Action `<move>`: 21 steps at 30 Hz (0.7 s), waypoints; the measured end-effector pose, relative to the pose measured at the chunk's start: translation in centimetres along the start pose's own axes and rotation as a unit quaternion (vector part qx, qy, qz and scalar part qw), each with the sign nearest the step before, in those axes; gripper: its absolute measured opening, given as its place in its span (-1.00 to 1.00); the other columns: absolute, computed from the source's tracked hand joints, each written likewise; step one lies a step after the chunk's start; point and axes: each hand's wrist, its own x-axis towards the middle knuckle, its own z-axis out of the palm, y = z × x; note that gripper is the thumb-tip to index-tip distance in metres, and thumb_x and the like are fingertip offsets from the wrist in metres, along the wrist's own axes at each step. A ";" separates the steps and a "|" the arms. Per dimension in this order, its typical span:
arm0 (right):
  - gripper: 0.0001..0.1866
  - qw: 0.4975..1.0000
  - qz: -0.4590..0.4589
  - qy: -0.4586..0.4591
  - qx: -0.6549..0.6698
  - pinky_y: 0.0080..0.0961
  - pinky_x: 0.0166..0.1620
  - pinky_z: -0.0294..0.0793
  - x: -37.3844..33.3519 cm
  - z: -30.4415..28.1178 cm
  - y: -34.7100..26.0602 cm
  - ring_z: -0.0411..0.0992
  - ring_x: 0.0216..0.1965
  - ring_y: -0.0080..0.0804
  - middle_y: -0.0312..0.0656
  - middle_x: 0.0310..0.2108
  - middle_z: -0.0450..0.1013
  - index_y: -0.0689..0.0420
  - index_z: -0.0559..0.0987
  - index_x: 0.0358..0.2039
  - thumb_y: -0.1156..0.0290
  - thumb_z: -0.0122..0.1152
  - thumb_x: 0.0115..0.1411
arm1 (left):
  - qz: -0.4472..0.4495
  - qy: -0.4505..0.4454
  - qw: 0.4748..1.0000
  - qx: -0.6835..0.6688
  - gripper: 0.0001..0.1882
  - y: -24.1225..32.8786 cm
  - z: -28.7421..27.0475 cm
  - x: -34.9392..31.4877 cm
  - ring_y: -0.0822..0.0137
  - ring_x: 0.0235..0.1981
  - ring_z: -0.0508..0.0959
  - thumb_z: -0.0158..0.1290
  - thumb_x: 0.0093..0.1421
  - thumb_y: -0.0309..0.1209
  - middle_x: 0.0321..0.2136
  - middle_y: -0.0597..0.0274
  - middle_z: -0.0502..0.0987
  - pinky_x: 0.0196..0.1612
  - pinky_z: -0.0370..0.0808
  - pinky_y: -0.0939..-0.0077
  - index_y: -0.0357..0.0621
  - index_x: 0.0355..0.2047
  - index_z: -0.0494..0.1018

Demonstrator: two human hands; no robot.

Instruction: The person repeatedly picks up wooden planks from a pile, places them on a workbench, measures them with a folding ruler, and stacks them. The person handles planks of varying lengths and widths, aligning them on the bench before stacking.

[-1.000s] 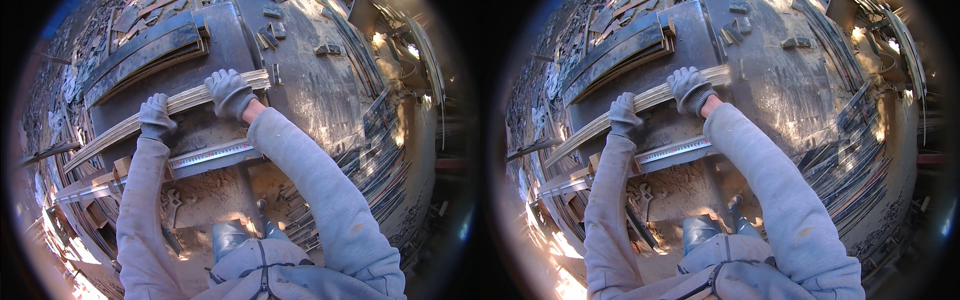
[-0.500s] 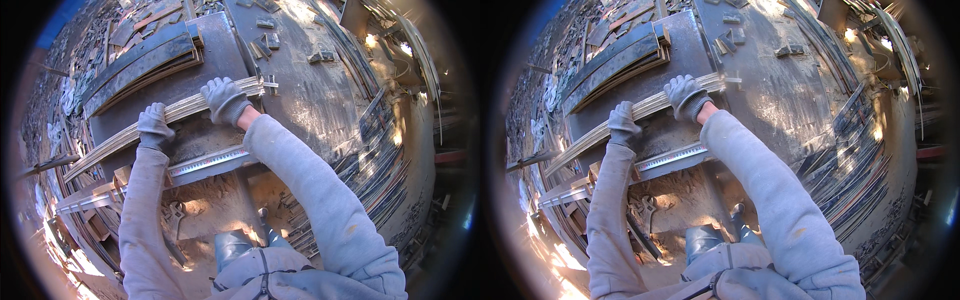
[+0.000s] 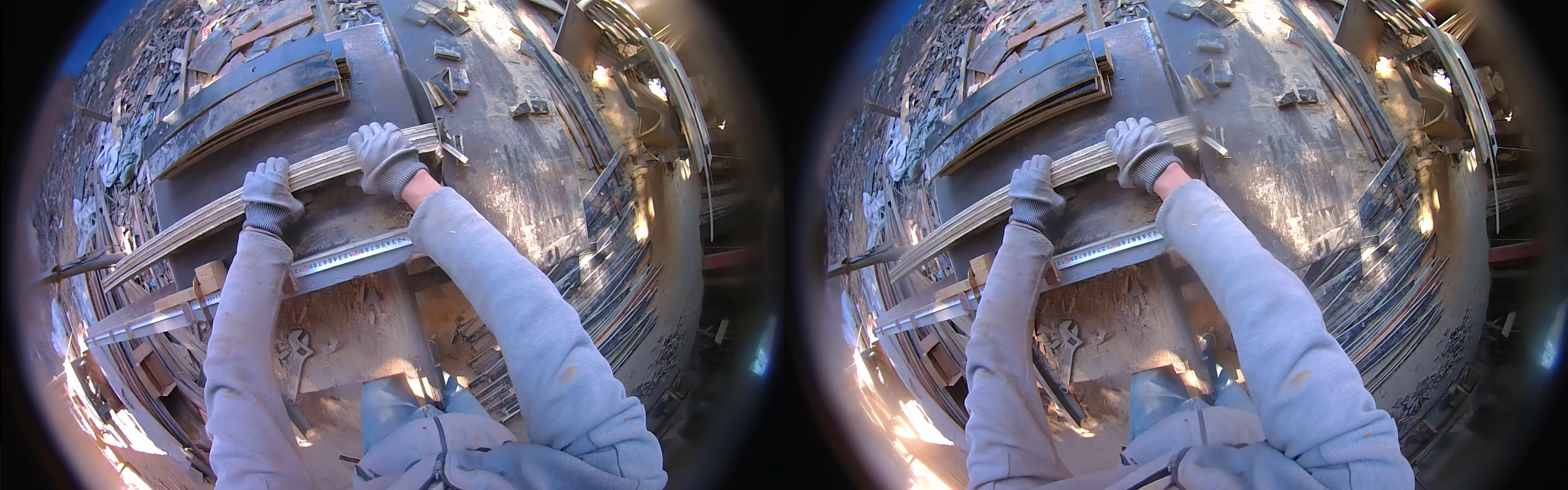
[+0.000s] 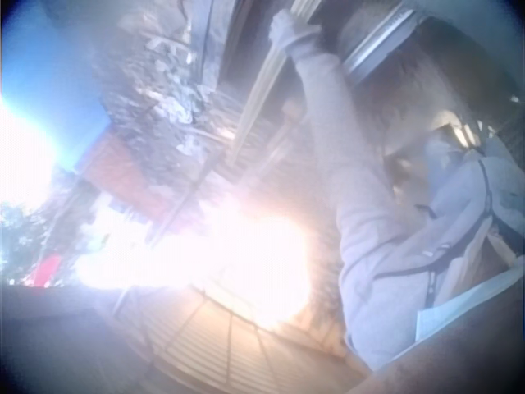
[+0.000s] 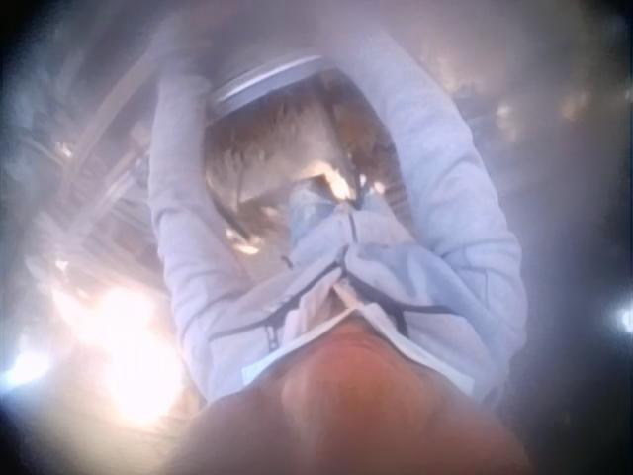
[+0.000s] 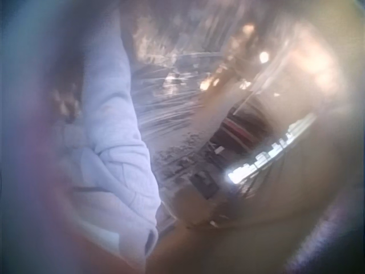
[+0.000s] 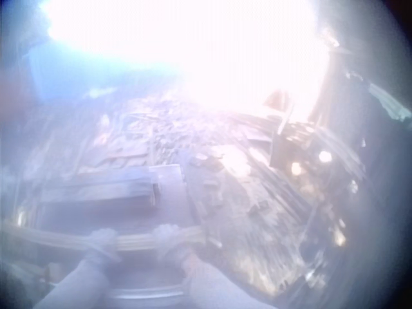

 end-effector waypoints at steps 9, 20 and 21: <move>-0.38 0.999 -0.017 0.020 0.032 -0.19 0.10 0.40 -10.8 1.1 -4.8 0.47 0.01 -0.15 -0.09 -0.11 0.50 0.14 0.50 -0.02 -0.08 0.42 0.13 | -0.010 -0.097 0.995 0.003 -0.37 4.8 -0.9 -10.6 0.10 0.00 0.55 0.39 -0.12 -0.14 -0.08 0.14 0.51 0.05 0.46 0.20 -0.02 -0.03 0.46; -0.70 0.977 0.178 -0.042 0.107 -0.03 -0.22 0.63 -37.1 4.0 -3.9 0.66 -0.31 0.04 -0.04 -0.33 0.66 0.10 0.61 -0.29 0.22 0.00 0.45 | -0.026 -0.130 0.991 -0.024 -0.34 11.6 0.2 -27.3 0.13 0.05 0.51 0.42 -0.09 -0.06 -0.07 0.16 0.48 0.11 0.42 0.21 -0.01 -0.01 0.46; -0.71 0.983 0.159 -0.053 0.077 -0.05 -0.23 0.63 -38.8 4.2 -3.8 0.66 -0.34 -0.01 -0.03 -0.35 0.65 0.10 0.61 -0.28 0.21 0.02 0.46 | -0.031 -0.136 0.990 -0.018 -0.34 12.2 0.3 -28.6 0.12 0.05 0.52 0.41 -0.09 -0.07 -0.07 0.16 0.48 0.11 0.43 0.20 -0.01 -0.01 0.45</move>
